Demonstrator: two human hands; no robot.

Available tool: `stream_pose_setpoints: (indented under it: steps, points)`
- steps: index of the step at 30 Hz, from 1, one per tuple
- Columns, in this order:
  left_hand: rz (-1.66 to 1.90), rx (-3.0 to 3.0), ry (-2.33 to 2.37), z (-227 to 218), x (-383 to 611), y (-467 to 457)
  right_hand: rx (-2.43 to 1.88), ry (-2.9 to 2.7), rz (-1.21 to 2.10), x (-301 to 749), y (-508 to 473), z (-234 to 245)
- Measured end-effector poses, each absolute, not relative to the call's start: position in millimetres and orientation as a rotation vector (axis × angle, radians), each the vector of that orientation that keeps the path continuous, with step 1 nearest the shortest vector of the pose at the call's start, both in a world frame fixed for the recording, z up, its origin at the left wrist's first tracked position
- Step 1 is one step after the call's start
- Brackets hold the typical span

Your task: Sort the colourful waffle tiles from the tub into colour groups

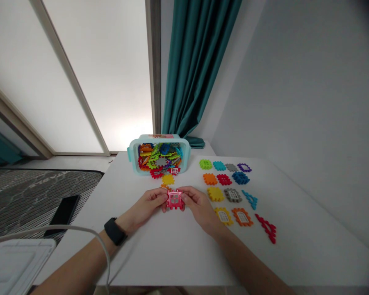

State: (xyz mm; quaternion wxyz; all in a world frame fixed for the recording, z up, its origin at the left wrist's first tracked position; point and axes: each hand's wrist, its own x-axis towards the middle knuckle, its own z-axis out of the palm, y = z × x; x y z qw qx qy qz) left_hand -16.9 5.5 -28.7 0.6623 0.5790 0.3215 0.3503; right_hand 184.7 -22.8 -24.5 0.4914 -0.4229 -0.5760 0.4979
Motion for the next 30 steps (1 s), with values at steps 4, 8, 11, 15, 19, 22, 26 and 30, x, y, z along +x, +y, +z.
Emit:
stream_pose_setpoints:
  steps: [4, 8, 11, 15, 19, 22, 26, 30]
  points:
    - [0.872, 1.412, 0.761, -27.8, -14.7, 2.9, -1.03, -1.43, 1.186, 184.9, -21.9, -31.4]
    - [1.068, 1.764, 0.837, -24.9, -15.5, 1.2, -1.059, -1.565, 1.029, 187.9, -19.8, -36.2]
    - [1.115, 1.99, 0.832, -21.7, -18.6, 0.6, -1.037, -1.699, 0.856, 191.7, -18.8, -34.0]
    - [1.042, 1.945, 0.756, -23.4, -21.3, 0.2, -0.98, -1.834, 0.602, 195.8, -20.0, -30.9]
    - [0.938, 1.835, 0.699, -29.8, -20.0, 0.3, -0.946, -1.883, 0.447, 196.8, -23.2, -34.2]
    - [0.909, 1.838, 0.726, -31.8, -18.0, 0.1, -0.94, -1.91, 0.416, 196.0, -24.8, -36.5]
    - [0.978, 2.051, 0.802, -33.1, -20.1, 0.7, -0.971, -1.979, 0.447, 195.0, -26.0, -34.7]
    - [1.087, 2.428, 0.861, -33.6, -27.0, 2.9, -1.013, -2.074, 0.451, 195.1, -27.6, -29.7]
